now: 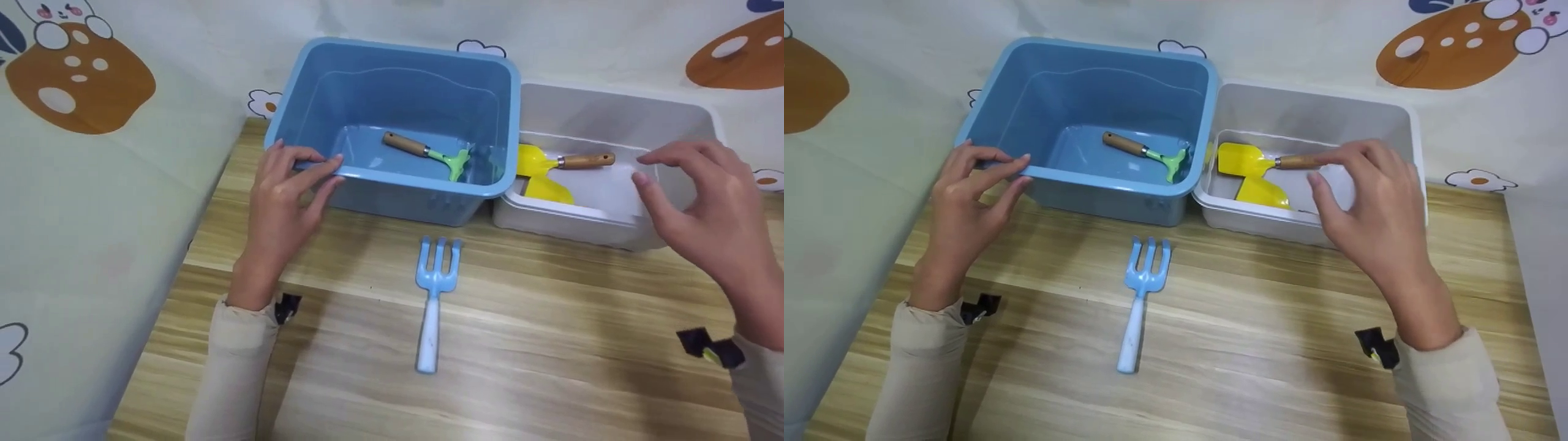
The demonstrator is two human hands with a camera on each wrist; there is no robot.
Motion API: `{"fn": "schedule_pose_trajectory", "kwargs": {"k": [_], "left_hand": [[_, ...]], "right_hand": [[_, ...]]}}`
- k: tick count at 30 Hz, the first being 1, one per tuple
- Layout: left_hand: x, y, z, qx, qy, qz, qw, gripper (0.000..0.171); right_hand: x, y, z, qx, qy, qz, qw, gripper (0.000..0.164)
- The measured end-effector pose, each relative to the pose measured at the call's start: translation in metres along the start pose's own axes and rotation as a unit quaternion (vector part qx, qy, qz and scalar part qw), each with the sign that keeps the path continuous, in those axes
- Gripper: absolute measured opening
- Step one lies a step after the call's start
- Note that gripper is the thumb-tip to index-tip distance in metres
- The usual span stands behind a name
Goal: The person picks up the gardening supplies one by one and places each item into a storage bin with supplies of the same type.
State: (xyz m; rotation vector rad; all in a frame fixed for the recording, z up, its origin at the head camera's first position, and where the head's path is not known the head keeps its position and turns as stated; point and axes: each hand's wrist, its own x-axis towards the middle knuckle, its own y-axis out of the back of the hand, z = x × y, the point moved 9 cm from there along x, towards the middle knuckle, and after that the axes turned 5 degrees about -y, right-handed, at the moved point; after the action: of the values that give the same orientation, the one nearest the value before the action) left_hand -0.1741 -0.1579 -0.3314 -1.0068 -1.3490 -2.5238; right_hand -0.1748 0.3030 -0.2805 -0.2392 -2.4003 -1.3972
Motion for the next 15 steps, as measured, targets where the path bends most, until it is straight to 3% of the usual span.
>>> {"fn": "schedule_pose_trajectory", "kwargs": {"k": [5, 15], "left_hand": [[0.001, -0.002, 0.003, 0.002, -0.004, -0.003, 1.0000, 0.029], [-0.001, 0.000, 0.000, 0.008, 0.018, -0.018, 0.9996, 0.031]], "right_hand": [[-0.019, 0.015, 0.010, 0.000, -0.016, 0.053, 0.998, 0.026], [-0.041, 0.019, 0.020, 0.006, -0.033, 0.086, 0.996, 0.033]]}}
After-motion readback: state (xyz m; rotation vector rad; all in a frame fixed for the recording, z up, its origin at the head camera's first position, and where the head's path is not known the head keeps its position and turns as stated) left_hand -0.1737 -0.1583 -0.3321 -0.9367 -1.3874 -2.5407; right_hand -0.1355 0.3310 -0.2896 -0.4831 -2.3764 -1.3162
